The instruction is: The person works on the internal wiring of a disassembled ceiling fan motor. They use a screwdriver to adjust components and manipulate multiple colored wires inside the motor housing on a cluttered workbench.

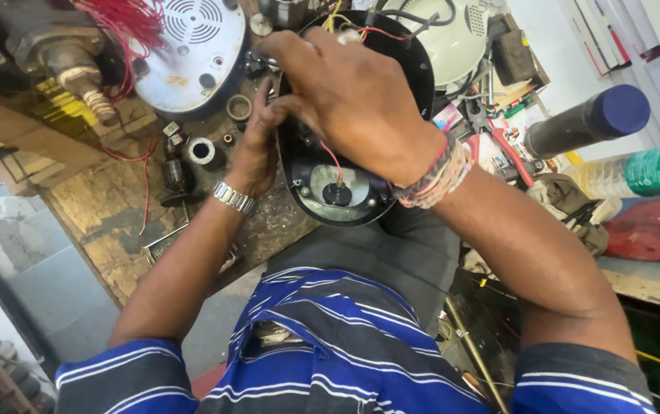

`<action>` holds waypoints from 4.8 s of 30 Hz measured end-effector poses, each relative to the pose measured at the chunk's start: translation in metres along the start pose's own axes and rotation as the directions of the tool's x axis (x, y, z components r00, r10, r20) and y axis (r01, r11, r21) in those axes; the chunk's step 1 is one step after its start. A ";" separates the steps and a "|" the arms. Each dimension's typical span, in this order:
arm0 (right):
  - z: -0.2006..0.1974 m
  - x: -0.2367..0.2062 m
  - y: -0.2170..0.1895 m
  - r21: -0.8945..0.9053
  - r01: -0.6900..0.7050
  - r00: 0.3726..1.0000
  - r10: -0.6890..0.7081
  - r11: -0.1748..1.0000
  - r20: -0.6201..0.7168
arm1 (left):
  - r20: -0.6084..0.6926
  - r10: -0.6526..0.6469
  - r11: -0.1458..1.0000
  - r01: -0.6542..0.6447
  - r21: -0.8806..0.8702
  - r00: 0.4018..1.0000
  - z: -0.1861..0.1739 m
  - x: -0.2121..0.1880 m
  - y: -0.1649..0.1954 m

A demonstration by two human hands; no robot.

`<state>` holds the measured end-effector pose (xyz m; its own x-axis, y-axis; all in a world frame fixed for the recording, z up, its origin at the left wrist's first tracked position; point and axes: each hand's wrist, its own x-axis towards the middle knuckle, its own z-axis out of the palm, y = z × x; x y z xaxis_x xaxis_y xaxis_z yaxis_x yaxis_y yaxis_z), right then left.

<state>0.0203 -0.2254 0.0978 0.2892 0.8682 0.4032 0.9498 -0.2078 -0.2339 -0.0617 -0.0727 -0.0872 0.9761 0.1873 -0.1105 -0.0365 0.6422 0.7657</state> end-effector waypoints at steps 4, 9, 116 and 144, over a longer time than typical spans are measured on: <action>-0.004 0.016 0.013 0.342 0.173 0.982 -0.186 0.924 0.007 | 0.007 0.002 1.000 -0.002 0.022 1.000 0.000 -0.002 0.000; 0.002 0.010 0.005 -0.032 -0.036 0.998 0.038 0.999 0.058 | 0.008 0.011 1.000 -0.011 -0.007 1.000 0.002 -0.002 0.002; -0.019 0.002 0.018 0.053 -0.018 0.988 0.010 0.998 0.156 | -0.088 -0.092 0.992 0.099 0.074 0.992 -0.002 0.003 0.004; -0.070 -0.046 -0.074 0.437 -0.472 0.819 0.564 0.766 -0.104 | -0.082 -0.074 0.988 0.084 0.127 0.994 -0.010 0.006 0.001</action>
<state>-0.0546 -0.2813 0.1587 0.7853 0.5467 0.2905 0.5388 -0.3723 -0.7557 -0.0584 -0.0636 -0.0929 0.9551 0.1998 -0.2189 0.0735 0.5561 0.8279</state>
